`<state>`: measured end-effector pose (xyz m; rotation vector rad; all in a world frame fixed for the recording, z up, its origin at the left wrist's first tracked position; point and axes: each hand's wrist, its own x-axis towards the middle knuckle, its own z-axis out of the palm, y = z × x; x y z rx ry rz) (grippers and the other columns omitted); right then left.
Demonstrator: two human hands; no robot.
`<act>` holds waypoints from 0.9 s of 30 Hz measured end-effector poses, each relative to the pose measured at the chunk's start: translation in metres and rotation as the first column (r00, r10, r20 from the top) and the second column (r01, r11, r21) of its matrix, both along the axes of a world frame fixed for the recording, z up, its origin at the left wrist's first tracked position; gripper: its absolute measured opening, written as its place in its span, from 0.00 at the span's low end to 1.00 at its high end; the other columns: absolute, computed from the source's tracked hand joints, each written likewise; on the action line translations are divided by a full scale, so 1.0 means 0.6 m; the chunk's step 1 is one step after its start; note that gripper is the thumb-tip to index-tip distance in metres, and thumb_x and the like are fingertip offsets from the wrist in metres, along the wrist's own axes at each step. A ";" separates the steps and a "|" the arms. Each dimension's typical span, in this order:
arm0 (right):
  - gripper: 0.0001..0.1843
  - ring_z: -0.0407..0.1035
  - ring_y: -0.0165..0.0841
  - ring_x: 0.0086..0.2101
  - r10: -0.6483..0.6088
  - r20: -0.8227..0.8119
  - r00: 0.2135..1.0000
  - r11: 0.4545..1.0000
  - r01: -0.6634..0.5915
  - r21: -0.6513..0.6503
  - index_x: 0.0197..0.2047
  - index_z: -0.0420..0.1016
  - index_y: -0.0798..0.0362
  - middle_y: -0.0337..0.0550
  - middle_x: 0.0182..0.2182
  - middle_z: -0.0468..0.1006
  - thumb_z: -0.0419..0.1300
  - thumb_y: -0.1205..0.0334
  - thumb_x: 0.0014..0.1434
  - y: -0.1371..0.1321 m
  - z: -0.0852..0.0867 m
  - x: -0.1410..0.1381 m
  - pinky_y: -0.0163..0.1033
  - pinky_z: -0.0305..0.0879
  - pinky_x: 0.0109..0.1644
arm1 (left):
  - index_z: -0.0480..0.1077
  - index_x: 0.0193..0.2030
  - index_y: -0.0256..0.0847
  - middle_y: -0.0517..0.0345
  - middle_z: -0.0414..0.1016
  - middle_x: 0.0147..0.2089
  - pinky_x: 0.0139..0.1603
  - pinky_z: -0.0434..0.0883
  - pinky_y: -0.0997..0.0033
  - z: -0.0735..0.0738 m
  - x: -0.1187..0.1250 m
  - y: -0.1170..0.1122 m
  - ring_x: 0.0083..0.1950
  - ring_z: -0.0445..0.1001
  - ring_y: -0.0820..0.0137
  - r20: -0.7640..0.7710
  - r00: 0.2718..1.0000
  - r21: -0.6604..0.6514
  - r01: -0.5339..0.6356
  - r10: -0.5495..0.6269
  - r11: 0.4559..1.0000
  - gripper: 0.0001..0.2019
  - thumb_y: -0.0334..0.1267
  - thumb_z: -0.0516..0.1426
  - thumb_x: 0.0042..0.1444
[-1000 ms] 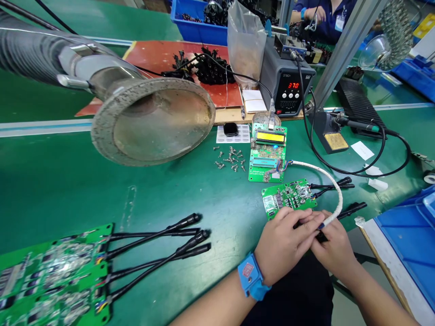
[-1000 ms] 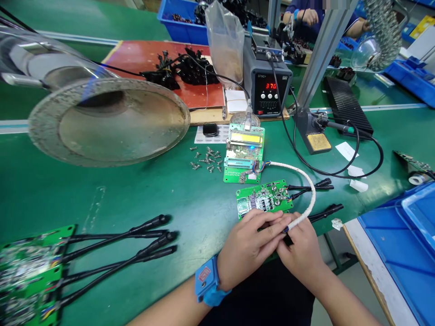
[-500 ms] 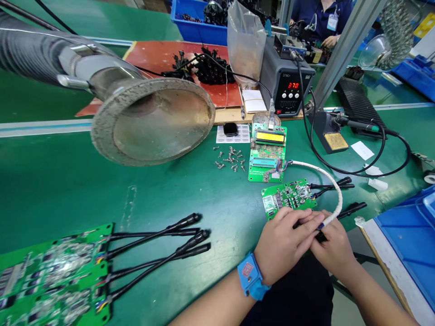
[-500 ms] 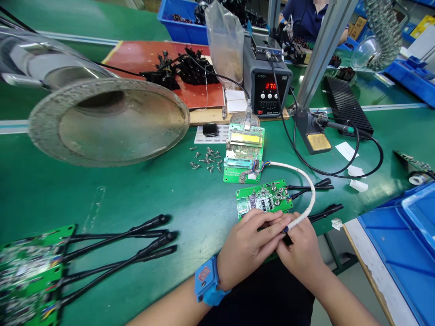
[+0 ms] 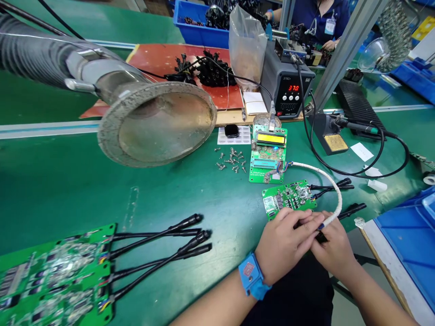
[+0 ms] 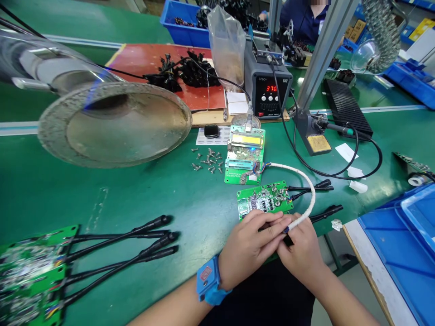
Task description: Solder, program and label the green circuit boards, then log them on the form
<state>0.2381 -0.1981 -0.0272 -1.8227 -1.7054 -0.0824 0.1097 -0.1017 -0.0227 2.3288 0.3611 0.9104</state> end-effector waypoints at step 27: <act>0.14 0.72 0.38 0.36 -0.015 -0.030 0.999 1.000 0.015 0.007 0.44 0.70 0.51 0.45 0.35 0.77 0.53 0.72 0.54 0.000 -0.003 0.000 0.48 0.70 0.42 | 0.69 0.53 0.45 0.54 0.75 0.46 0.43 0.73 0.66 0.000 0.003 0.000 0.45 0.72 0.68 0.023 1.000 -0.003 -0.008 0.008 1.000 0.14 0.35 0.54 0.60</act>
